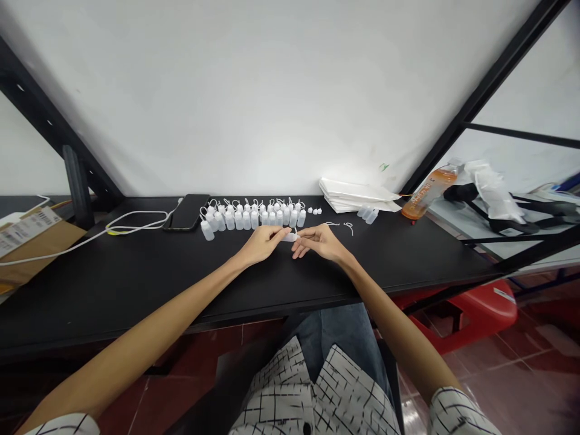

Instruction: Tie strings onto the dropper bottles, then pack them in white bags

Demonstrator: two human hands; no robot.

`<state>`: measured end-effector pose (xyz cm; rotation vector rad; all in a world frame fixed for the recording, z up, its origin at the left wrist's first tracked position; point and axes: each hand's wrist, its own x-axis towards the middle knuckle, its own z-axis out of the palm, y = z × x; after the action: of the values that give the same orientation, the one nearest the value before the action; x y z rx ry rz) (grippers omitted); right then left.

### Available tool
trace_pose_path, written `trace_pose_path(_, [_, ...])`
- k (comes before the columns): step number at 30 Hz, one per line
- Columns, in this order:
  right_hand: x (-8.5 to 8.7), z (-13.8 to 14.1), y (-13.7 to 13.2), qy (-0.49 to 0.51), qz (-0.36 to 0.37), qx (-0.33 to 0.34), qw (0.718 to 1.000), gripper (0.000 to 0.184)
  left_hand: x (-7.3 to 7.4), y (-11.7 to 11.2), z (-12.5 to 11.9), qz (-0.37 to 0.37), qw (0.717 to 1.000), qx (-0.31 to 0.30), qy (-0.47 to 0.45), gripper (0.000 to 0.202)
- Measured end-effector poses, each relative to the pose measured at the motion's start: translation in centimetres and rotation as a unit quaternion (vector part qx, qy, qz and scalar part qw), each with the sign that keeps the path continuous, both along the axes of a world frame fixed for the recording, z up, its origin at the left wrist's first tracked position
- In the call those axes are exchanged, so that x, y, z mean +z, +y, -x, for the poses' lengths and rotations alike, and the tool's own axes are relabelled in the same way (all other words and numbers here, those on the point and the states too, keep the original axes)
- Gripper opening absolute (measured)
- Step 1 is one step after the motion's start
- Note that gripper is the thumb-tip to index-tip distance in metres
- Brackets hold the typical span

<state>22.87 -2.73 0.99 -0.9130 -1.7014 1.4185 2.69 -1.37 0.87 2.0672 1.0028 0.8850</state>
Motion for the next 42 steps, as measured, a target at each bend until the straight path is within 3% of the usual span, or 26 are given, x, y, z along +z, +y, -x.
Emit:
trace_pose_path(14, [0.0,0.0,0.0,0.013,0.014,0.001,1.0,0.041,0.4,-0.3,0.1,-0.054,0.998,-0.014,0.022,0.037])
trace_pose_path(42, [-0.6,0.0,0.5,0.027,0.027,-0.016,0.999,0.042,-0.7,0.4,0.5,-0.169,0.98,-0.025,0.098,0.034])
